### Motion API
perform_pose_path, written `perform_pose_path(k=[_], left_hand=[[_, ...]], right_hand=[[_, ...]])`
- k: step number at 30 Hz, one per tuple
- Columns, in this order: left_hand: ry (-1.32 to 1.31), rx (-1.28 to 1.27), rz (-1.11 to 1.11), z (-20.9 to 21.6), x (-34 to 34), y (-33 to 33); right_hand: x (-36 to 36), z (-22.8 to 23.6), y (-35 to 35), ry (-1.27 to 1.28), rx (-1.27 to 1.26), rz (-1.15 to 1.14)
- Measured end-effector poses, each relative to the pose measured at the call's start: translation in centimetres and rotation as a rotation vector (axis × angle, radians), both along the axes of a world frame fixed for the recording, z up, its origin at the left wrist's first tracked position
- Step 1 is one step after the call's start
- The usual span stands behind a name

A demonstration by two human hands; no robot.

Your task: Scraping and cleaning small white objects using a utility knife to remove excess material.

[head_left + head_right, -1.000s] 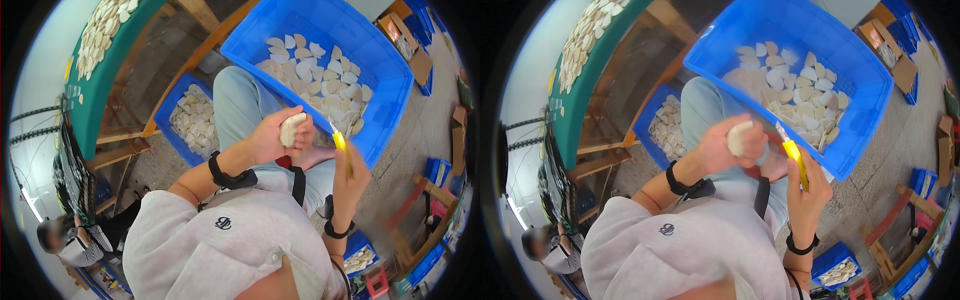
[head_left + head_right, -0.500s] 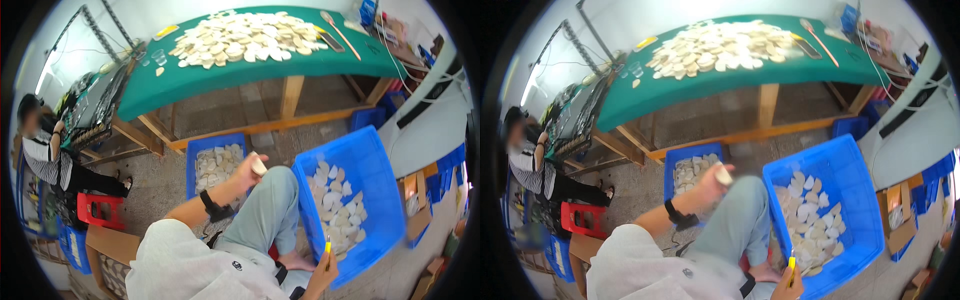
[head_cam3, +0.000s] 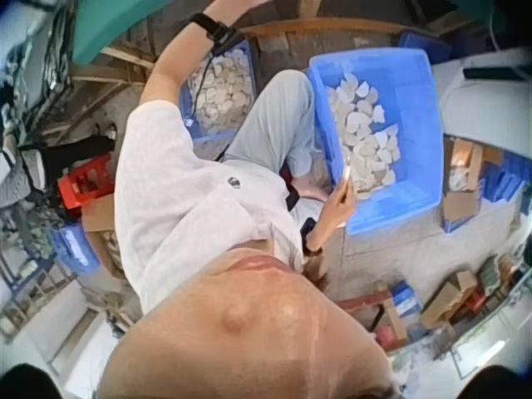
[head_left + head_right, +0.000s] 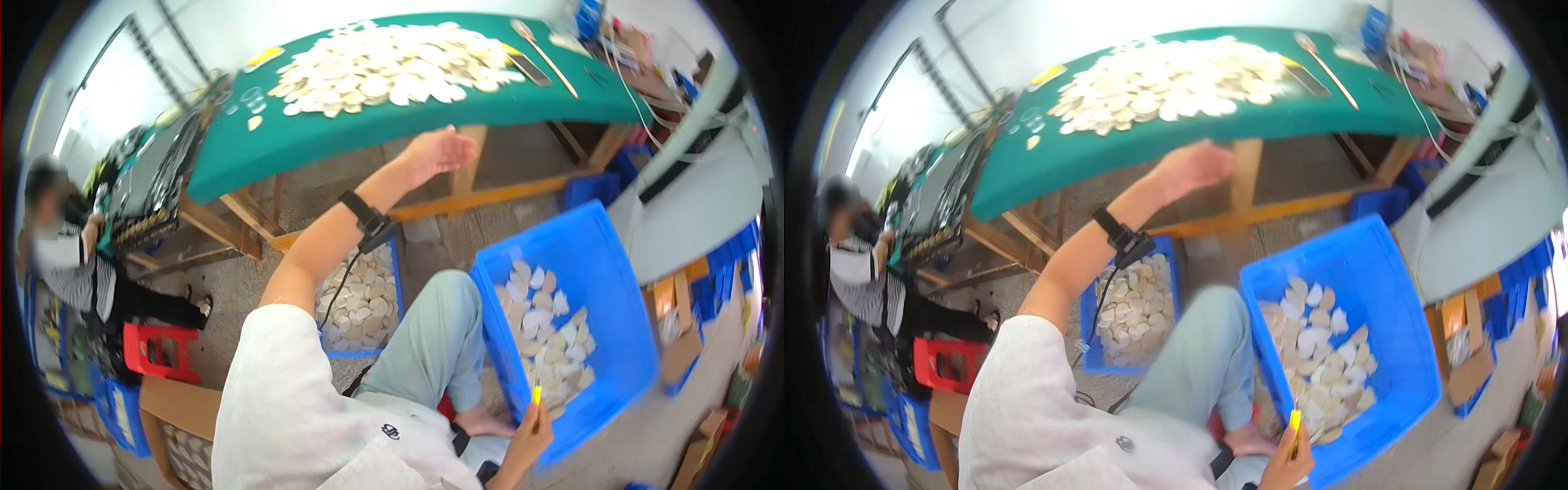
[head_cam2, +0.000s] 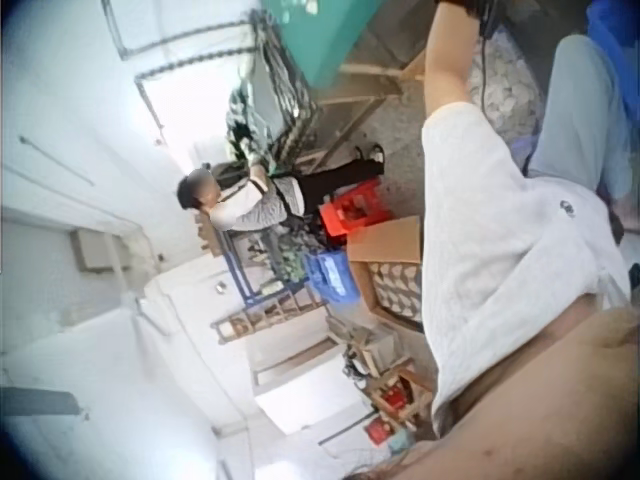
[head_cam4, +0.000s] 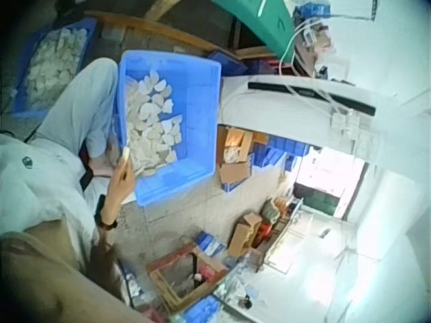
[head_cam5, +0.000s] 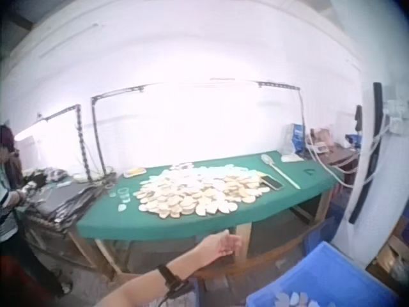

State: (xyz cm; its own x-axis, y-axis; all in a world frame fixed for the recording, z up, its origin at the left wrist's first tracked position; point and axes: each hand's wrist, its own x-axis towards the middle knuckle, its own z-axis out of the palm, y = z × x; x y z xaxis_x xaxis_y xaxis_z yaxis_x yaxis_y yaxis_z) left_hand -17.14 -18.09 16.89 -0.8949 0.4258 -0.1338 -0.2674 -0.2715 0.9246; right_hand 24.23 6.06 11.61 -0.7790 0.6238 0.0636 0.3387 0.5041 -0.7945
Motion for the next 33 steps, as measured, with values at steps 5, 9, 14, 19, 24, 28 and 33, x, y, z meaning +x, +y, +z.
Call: perform_pose_path(k=[5, 9, 14, 19, 24, 28, 33], left_hand=[[0.184, -0.122, -0.361, -4.3, 5.4, 5.7], [0.361, -0.444, -0.565, -3.9, 8.9, 13.5], [0.997, -0.706, -0.882, -5.5, 14.1, 23.4], [1.332, -1.02, -1.191, -14.6, 16.6, 32.7], [1.207, -1.138, -1.508, -21.9, 22.6, 37.7], [1.34, -1.098, -1.54, -29.0, 23.3, 36.2], [1.418, -1.318, -1.696, -24.9, 24.0, 37.5]], right_hand=[[-0.7, 2.7, 0.1, -0.044, -0.047, 0.03], [0.6, 2.0, 1.4, 0.029, -0.053, -0.149], [4.4, -0.1, 3.3, 0.046, -0.121, -0.298], [6.2, -1.8, 5.6, 0.126, -0.225, -0.444], [8.1, -4.0, 7.9, 0.232, -0.338, -0.616], [8.3, -4.8, 8.9, 0.298, -0.401, -0.588], [9.1, -5.4, 9.5, 0.349, -0.546, -0.601]])
